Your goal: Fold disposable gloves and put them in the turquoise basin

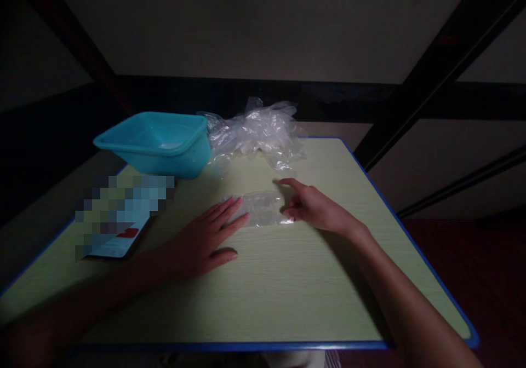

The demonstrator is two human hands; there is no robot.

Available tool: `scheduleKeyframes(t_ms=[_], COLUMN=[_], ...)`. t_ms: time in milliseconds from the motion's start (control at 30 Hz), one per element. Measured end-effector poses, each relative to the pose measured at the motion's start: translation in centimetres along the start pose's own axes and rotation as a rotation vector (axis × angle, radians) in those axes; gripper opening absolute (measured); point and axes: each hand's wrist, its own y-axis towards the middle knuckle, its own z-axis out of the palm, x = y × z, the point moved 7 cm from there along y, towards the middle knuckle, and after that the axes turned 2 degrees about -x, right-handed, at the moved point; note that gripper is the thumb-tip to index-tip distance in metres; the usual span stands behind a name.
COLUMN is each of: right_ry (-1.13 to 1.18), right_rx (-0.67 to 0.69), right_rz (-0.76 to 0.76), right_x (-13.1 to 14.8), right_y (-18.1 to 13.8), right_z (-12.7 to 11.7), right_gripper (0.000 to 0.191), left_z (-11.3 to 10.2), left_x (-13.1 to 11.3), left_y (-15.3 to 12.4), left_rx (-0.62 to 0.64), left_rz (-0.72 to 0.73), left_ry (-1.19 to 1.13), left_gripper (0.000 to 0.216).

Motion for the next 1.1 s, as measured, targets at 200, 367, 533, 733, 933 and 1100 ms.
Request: scheduleKeyframes(t_ms=[200, 367, 533, 733, 933, 1100], right_ry=[-0.396, -0.668, -0.841, -0.877, -0.928, -0.946], right_rx=[-0.306, -0.211, -0.092, -0.151, -0.267, -0.312], right_rz=[-0.079, -0.466, -0.446, -0.372, -0.324, -0.316], right_x=[3.0, 7.4, 6.1, 3.8, 1.9, 2.4], right_y=[-1.0, -3.1, -4.3, -5.8, -7.5, -7.6], right_z=[-0.8, 6.2, 9.9, 8.0, 6.3, 5.7], right_gripper=[0.042, 0.057, 0.082, 0.075, 0.079, 0.083], left_z=[0.1, 0.2, 0.2, 0.2, 0.0, 0.1], left_x=[0.0, 0.0, 0.0, 0.0, 0.0, 0.0], left_y=[-0.1, -0.2, -0.2, -0.1, -0.2, -0.2], left_rx=[-0.030, -0.072, -0.082, -0.054, -0.055, -0.068], left_rz=[0.020, 0.033, 0.045, 0.034, 0.027, 0.041], left_ry=[0.001, 0.008, 0.011, 0.014, 0.004, 0.010], left_gripper=[0.065, 0.062, 0.065, 0.065, 0.064, 0.064])
